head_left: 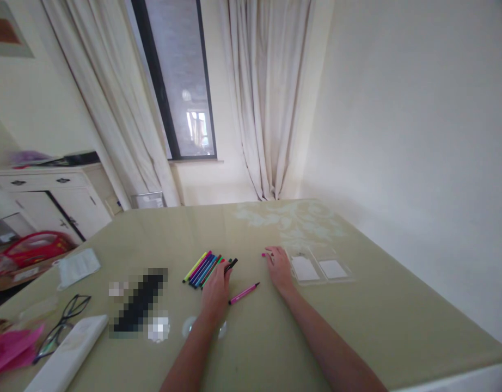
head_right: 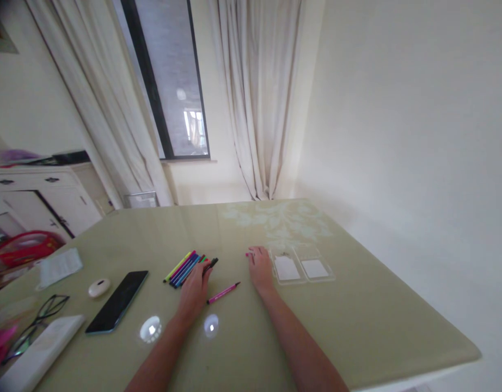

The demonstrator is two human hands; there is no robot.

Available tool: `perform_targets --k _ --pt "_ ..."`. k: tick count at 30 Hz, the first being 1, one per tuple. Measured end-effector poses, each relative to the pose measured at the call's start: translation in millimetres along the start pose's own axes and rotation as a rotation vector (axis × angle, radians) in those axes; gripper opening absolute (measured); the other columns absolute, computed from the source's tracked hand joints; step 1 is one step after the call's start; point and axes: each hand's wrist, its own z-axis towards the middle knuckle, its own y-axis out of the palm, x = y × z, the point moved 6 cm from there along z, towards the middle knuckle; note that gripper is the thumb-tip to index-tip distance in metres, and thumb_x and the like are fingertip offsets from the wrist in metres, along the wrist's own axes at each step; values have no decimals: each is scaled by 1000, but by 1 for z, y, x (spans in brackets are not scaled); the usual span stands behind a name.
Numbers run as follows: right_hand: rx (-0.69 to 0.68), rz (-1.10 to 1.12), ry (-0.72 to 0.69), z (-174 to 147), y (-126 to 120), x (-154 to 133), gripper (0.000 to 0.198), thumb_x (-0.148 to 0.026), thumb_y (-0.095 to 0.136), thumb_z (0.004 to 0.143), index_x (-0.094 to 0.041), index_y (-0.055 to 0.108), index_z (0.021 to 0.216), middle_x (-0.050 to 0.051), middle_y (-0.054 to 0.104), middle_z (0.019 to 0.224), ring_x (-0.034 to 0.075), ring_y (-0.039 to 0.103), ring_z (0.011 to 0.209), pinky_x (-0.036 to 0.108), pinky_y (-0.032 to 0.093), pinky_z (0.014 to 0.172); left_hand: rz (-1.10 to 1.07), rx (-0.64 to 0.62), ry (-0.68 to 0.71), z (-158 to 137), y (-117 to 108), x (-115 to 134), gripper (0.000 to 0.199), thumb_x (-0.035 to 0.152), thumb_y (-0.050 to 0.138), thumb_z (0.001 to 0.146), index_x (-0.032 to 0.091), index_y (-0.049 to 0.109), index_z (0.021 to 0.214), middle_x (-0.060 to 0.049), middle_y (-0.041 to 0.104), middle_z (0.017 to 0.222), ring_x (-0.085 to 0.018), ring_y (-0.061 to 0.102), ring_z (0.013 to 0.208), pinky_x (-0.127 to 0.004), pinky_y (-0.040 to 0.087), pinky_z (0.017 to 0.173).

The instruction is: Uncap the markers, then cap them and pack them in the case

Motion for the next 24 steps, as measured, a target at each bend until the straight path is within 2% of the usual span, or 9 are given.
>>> perform_targets --k 4,7,11,13,17,20,24 --pt "17 62 -58 -6 -4 -11 24 -22 51 100 -21 71 112 9 71 108 24 65 105 36 49 94 -32 -2 18 -3 -5 1 30 29 37 106 22 63 121 -9 73 117 -23 71 107 -38 59 90" --pt "34 144 -112 -11 -6 -19 24 -25 49 102 -22 71 111 8 72 104 23 65 102 36 50 92 -32 -52 52 -6 -11 7 30 37 41 106 24 65 120 -7 73 117 -23 70 108 -37 58 92" --pt "59 259 -102 -13 -10 -22 26 -27 47 103 -21 71 110 8 71 101 22 64 97 35 51 88 14 -241 192 -15 -6 29 38 54 60 97 27 65 122 -7 71 116 -25 68 109 -35 56 91" --pt "54 293 -80 -12 -11 -22 26 -27 47 103 -21 72 109 8 70 101 22 64 95 34 52 87 62 -352 216 -19 1 39 34 54 61 97 26 66 115 -6 71 111 -24 68 105 -32 55 85" --pt "30 315 -81 -10 -10 -25 26 -28 48 103 -21 72 108 8 70 100 22 64 92 34 52 86 142 -489 116 -13 16 39 27 46 51 104 24 64 98 -3 69 101 -21 68 96 -27 48 73" --pt "19 316 -101 -9 -9 -28 26 -28 48 103 -22 73 107 8 70 99 21 64 92 35 52 87 144 -526 59 2 22 33 27 47 53 103 23 64 97 -3 70 99 -20 67 91 -27 43 68" --pt "-56 254 -170 -15 -7 -36 22 -28 52 104 -22 73 109 7 72 101 22 63 99 35 50 91 105 -564 58 16 27 27 25 45 58 100 23 63 92 0 71 89 -18 67 80 -26 37 63"
